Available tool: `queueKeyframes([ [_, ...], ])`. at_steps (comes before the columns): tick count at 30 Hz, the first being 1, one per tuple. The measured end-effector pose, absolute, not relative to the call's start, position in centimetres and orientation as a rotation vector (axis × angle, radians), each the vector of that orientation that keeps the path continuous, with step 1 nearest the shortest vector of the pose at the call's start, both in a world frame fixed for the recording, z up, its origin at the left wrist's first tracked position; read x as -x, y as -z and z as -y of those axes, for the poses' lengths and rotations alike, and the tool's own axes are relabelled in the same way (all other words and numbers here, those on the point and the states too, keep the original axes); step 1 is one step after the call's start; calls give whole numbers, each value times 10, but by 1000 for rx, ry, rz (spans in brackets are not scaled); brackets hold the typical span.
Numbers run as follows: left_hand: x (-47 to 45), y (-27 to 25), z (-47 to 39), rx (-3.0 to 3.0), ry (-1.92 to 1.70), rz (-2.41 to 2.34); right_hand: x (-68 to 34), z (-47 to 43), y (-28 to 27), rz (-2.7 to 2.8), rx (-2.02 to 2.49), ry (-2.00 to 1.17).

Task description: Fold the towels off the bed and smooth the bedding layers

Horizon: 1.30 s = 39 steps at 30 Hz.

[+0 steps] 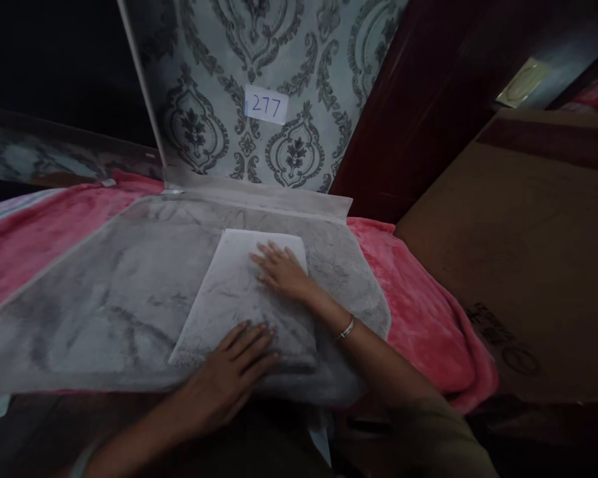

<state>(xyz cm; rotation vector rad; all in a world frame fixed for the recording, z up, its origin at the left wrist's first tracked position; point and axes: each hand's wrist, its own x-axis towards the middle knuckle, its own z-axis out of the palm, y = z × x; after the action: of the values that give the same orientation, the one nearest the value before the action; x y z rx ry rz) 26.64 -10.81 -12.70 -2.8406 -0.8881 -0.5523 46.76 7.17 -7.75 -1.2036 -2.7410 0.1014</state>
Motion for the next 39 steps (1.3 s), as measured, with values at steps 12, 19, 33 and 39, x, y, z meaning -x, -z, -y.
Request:
queueKeyframes([
  [12, -241, 155, 123, 2479, 856, 1110, -406, -81, 74, 2952, 884, -180],
  [19, -240, 153, 122, 2463, 916, 1058, -401, -133, 70, 2820, 1287, -161],
  [33, -197, 127, 126, 2638, 1161, 1259, -390, -32, 78, 2947, 1146, -357],
  [39, -98, 120, 105, 1958, 1340, 2158, -384, 21, 70, 3020, 976, -504],
])
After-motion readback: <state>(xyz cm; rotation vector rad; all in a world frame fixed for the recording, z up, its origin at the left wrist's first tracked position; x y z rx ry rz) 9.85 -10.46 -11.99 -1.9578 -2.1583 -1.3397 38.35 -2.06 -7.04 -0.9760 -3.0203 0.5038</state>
